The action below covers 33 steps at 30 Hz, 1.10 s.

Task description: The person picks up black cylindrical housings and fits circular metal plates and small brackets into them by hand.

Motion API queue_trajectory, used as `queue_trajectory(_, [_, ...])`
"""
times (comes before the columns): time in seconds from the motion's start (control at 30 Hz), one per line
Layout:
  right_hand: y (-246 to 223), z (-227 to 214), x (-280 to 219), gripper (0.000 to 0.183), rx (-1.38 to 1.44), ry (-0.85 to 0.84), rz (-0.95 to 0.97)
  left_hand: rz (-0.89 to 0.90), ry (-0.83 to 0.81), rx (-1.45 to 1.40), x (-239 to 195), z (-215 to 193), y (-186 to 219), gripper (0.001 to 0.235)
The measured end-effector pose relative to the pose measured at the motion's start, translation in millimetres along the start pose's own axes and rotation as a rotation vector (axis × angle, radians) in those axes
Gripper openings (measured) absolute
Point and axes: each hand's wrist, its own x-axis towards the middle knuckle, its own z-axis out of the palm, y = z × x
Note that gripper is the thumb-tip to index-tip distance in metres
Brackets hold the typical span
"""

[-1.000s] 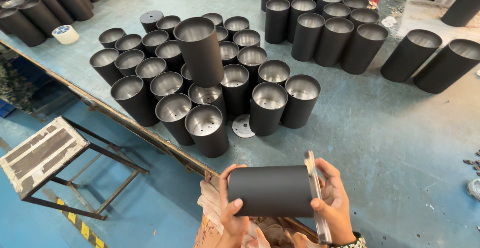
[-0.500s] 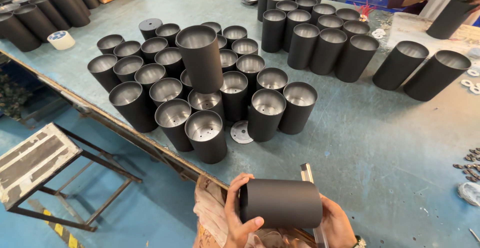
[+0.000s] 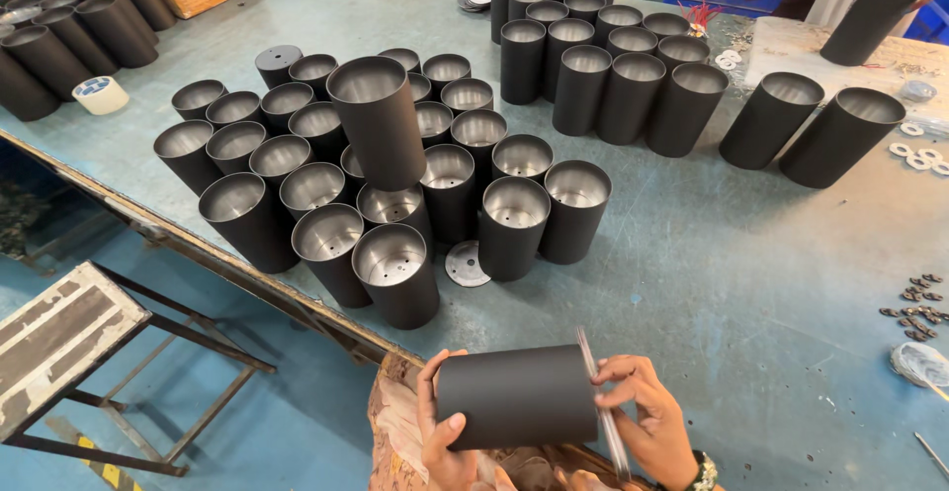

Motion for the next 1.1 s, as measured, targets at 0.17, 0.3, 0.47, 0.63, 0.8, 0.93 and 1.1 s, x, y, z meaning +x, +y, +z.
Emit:
queue_trajectory(0.17, [18.8,11.9,-11.6,0.014,0.309,0.182,0.317,0.009,0.015,-0.021,-0.5,-3.8,-6.6,0.091])
queue_trajectory(0.3, [10.0,8.8,-2.1,0.042,0.713,0.270,0.822,0.036,0.016,-0.004,-0.6,-4.8,-9.0,0.092])
queue_trajectory(0.47, [1.9,-3.2,8.8,0.062,0.726,0.060,0.877,0.007,-0.011,0.035,-3.0,-5.7,-7.8,0.092])
queue_trajectory(0.63, [1.1,-11.0,12.3,0.057,0.683,-0.036,0.831,0.012,0.038,-0.064,-4.6,3.2,-10.5,0.093])
queue_trajectory(0.8, [8.0,-6.9,-1.1,0.035,0.120,-0.042,0.119,0.061,0.029,-0.006,-3.9,-4.8,-9.7,0.080])
queue_trajectory(0.93, [7.3,1.6,-7.3,0.028,0.248,0.001,0.157,0.098,0.077,-0.013,-1.3,-16.3,-19.9,0.070])
queue_trajectory(1.1, [-10.2,-6.9,5.2,0.020,0.721,0.085,0.383,0.088,0.078,0.302,-3.4,-16.5,-14.7,0.076])
